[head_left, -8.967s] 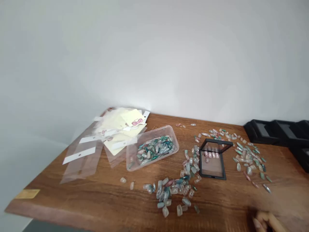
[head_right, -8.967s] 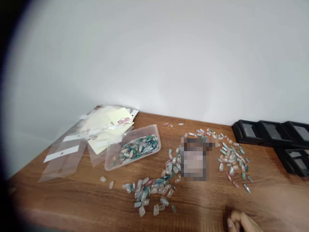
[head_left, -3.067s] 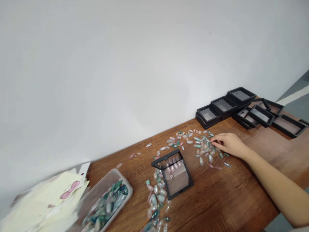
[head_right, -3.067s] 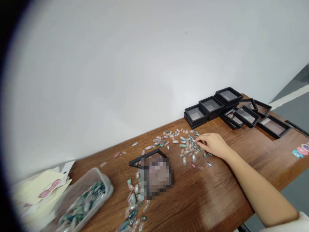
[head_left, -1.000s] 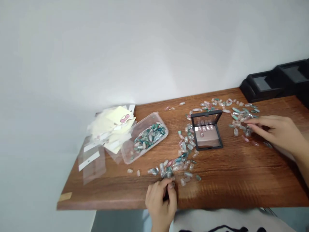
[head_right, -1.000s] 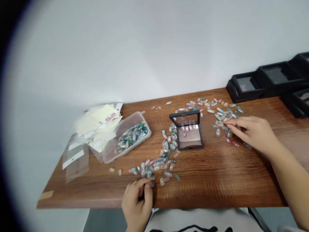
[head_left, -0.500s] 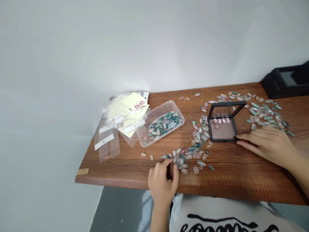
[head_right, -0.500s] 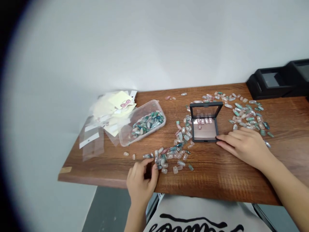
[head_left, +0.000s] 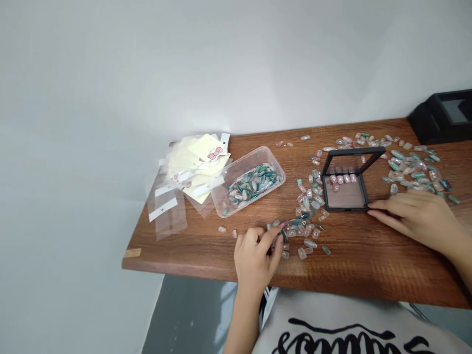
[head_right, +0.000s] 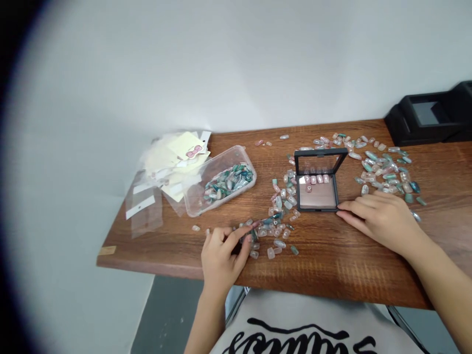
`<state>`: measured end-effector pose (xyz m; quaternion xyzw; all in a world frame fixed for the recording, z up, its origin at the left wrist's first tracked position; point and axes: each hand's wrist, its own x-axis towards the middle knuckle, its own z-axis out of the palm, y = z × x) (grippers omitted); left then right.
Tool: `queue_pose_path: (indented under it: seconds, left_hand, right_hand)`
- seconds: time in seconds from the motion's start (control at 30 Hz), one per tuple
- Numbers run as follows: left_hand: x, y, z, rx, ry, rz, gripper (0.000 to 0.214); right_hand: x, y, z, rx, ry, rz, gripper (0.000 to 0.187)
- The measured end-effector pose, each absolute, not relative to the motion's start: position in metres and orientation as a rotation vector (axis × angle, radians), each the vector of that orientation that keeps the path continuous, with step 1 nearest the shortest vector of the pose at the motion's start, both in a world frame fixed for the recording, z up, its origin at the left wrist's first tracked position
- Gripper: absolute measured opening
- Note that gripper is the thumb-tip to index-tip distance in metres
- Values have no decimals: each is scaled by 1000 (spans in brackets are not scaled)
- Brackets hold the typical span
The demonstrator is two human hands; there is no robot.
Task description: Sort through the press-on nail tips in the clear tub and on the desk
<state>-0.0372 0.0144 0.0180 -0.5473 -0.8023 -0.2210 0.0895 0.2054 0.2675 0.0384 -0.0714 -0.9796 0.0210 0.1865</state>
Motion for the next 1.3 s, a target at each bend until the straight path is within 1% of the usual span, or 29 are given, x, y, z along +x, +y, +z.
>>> queue_pose_path:
  seconds: [0.37, 0.47, 0.67, 0.83, 1.07, 1.2, 1.3]
  left_hand:
    - [-40, 13, 18, -1614, -2411, -565, 14]
    - [-38, 10, 18, -1639, -2406, -592, 15]
    - [-38, -4, 11, -1567, -2383, -715, 8]
    - [-42, -6, 4, -1534, -2385, -776, 12]
    - [-44, -6, 3, -1602, -2365, -800, 12]
    - [-43, -5, 2, -1576, -2401, -819, 12]
    - [-48, -7, 1, -1647, -2358, -794, 12]
  right_hand:
    - [203, 266, 41, -158, -2751, -83, 18]
    - [202, 266, 42, -156, -2741, -94, 19]
    - [207, 268, 41, -195, -2787, -98, 22]
    - [214, 271, 40, -246, -2810, -92, 24]
    - [210, 267, 46, -264, -2822, -46, 40]
    - [209, 264, 47, -252, -2798, -20, 37]
    - [208, 263, 44, -248, -2782, 97, 31]
